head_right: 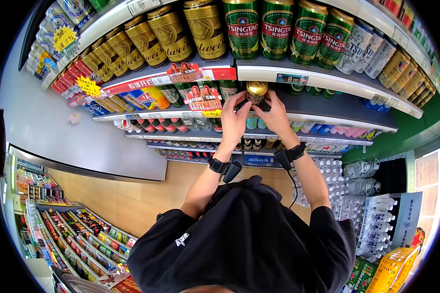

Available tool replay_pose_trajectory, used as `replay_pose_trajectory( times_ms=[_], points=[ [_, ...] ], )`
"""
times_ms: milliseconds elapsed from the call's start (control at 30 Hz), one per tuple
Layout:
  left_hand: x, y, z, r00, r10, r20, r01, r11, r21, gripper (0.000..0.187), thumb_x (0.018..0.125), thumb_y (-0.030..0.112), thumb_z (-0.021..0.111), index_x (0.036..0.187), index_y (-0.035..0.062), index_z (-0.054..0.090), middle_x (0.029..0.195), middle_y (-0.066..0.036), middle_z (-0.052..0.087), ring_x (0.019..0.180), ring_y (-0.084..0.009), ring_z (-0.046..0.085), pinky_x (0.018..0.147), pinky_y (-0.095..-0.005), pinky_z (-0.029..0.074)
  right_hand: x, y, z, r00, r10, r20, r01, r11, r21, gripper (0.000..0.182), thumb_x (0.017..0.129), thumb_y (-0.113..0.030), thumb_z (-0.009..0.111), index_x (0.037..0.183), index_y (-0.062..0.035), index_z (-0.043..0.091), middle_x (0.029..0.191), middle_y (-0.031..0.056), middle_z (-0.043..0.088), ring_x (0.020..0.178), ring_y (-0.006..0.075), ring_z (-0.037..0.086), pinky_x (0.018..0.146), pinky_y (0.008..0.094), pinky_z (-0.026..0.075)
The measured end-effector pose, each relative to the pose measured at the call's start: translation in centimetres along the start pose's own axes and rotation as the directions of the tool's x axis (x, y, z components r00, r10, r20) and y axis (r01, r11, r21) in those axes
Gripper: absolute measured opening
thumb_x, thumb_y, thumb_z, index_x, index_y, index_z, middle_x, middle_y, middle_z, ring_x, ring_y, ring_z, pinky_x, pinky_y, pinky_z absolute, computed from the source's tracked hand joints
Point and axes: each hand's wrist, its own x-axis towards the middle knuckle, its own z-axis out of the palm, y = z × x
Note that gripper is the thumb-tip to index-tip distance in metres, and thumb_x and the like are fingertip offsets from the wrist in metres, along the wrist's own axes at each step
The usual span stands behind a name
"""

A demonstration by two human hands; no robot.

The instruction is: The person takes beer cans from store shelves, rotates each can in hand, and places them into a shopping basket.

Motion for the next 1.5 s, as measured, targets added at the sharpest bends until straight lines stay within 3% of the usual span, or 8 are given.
replay_pose_trajectory(
  times_ms=[200,400,567,867,1267,1367,1433,1500],
  points=[
    [-0.3,-0.7,-0.3,1.0,0.013,-0.023,-0.01,0.99,0.137,0.031,0.1,0.002,0.056,0.13,0.0003,0.058,0.11,-0.021,0.071,0.098,-0.0326,0.073,0.083,-0.0375,0.057,1.0,0.1,0.1,1.0,-0.01,0.029,0.01,1.0,-0.011,0.057,0.084,-0.009,0.079,0.13,0.0041,0.049,0.126,0.0206,0.065,0.116,0.0273,0.067,0.1,0.0393,0.055],
    [-0.7,-2.2,0.1,0.998,0.059,-0.029,-0.057,0.996,0.071,0.028,0.1,-0.004,0.049,0.126,-0.0021,0.06,0.113,-0.021,0.069,0.1,-0.0301,0.072,0.084,-0.0355,0.057,2.0,0.4,0.0,0.996,0.043,0.073,-0.044,0.999,0.019,0.058,0.083,-0.009,0.08,0.13,0.0045,0.049,0.125,0.0202,0.066,0.115,0.0264,0.067,0.099,0.0394,0.056],
    [-1.1,-1.7,0.1,0.999,-0.034,0.003,0.034,0.998,0.06,0.029,0.101,-0.007,0.048,0.126,-0.0041,0.061,0.117,-0.017,0.065,0.111,-0.0249,0.068,0.093,-0.0319,0.057,2.2,1.4,0.2,0.985,0.121,0.124,-0.133,0.987,0.091,0.057,0.084,-0.009,0.08,0.13,0.0044,0.049,0.126,0.0207,0.066,0.116,0.0275,0.067,0.099,0.0403,0.056],
    [-2.1,-2.3,0.1,0.988,-0.115,-0.106,0.115,0.993,-0.003,0.03,0.096,-0.007,0.052,0.124,-0.0016,0.062,0.114,-0.015,0.067,0.106,-0.0227,0.069,0.085,-0.0315,0.056,2.1,1.9,0.5,0.985,0.023,0.17,-0.034,0.998,0.06,0.063,0.085,-0.008,0.078,0.136,0.0042,0.043,0.13,0.0236,0.063,0.122,0.0321,0.064,0.103,0.0417,0.054],
    [-5.5,1.2,1.2,0.958,-0.268,-0.098,0.247,0.951,-0.187,0.025,0.102,0.003,0.054,0.125,-0.0011,0.062,0.121,-0.01,0.069,0.114,-0.0169,0.064,0.098,-0.028,0.048,-2.4,-1.1,-2.8,0.989,-0.065,0.13,0.073,0.996,-0.054,0.075,0.087,-0.013,0.078,0.148,0.0002,0.036,0.144,0.0239,0.053,0.133,0.0349,0.055,0.11,0.045,0.045],
    [-7.3,3.0,1.3,0.948,-0.316,-0.033,0.302,0.928,-0.219,0.025,0.103,0.005,0.055,0.126,-0.0001,0.063,0.119,-0.008,0.07,0.112,-0.0146,0.064,0.095,-0.0264,0.048,-5.8,-3.7,-5.6,0.996,0.003,0.087,-0.021,0.978,0.209,0.076,0.092,-0.011,0.072,0.153,-0.0024,0.029,0.153,0.0209,0.044,0.133,0.033,0.054,0.109,0.0428,0.046],
    [-8.7,4.3,1.7,0.928,-0.372,-0.012,0.363,0.912,-0.193,0.026,0.104,0.008,0.055,0.128,0.0016,0.063,0.119,-0.007,0.069,0.112,-0.0128,0.063,0.093,-0.0251,0.048,-8.0,-5.5,-8.1,0.975,0.114,0.19,-0.207,0.775,0.597,0.074,0.097,-0.011,0.065,0.157,-0.0051,0.023,0.156,0.0182,0.039,0.129,0.032,0.057,0.105,0.0412,0.048],
    [-10.1,5.9,2.5,0.921,-0.389,0.015,0.371,0.866,-0.335,0.028,0.102,0.004,0.057,0.13,0.0018,0.062,0.116,-0.006,0.069,0.114,-0.0116,0.062,0.092,-0.0221,0.045,-9.9,-6.4,-10.2,0.969,0.097,0.228,-0.228,0.712,0.665,0.071,0.1,-0.018,0.062,0.157,-0.0051,0.023,0.154,0.02,0.041,0.123,0.0307,0.06,0.1,0.0396,0.05]
  ],
)
